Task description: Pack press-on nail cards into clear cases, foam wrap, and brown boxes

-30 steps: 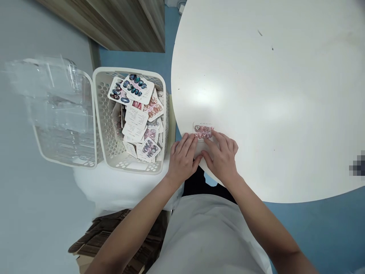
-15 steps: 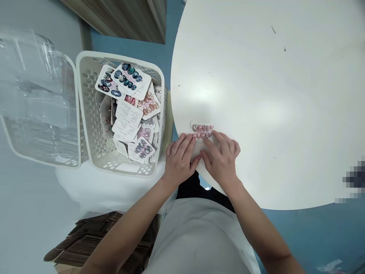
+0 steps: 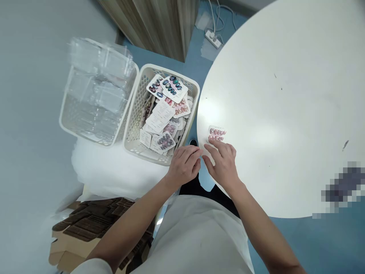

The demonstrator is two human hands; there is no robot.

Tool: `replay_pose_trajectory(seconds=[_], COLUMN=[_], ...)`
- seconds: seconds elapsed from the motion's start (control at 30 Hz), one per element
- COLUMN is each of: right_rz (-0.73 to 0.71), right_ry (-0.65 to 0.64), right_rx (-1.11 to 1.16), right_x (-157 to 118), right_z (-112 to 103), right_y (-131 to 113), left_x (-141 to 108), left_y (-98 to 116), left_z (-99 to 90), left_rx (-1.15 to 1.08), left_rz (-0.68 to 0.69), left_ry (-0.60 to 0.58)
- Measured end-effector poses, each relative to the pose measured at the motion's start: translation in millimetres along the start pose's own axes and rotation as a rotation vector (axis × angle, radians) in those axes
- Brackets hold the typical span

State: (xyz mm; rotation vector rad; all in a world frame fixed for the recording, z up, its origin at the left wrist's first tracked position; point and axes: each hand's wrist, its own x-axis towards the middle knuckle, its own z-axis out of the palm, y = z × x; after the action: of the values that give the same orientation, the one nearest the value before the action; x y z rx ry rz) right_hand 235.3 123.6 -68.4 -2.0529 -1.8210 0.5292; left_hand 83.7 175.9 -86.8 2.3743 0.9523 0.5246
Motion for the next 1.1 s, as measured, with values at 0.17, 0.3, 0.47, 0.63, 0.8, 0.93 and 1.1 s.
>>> replay_pose_trajectory(seconds=[0.17,0.3,0.47,0.63,0.8,0.93,1.1], right_rz=[-0.135,-0.251,-0.403,-0.497,-0.546,-0.553,-0.541], right_ry=[-0.114,-0.155,-0.233,-0.252,-0.236,-0.247,-0.251], right_rx=[0.01,-0.003,-0.022,0.041,0.104,0.145,0.202], right_x=[12.6,24.7,64.5,133.9,197.9,222.2,228.7], right_z=[-6.5,-5.9,-3.4,3.8,24.2,45.5,63.2], right_y=[-23.3,-38.5,-60.9,-90.4,-110.9,-117.6,-120.1], left_x=[-6.8,-9.7,-3.6,5.4,6.9,10.5,13.7], left_y=[-3.6,-13.7,-46.0,-98.6,-142.3,-154.1,-160.5], left_z=[-18.8,-41.1,-81.8,-109.9,-115.6,-113.7,-105.4], left_rx=[-0.004,0.036,0.102,-0.102,-0.282,-0.345,-0.414], left_rz=[-0.11,-0.151,-0.331,-0.611,-0.689,-0.696,-0.688], left_ry=[0.051,0.124,0.229,0.339,0.349,0.363,0.412])
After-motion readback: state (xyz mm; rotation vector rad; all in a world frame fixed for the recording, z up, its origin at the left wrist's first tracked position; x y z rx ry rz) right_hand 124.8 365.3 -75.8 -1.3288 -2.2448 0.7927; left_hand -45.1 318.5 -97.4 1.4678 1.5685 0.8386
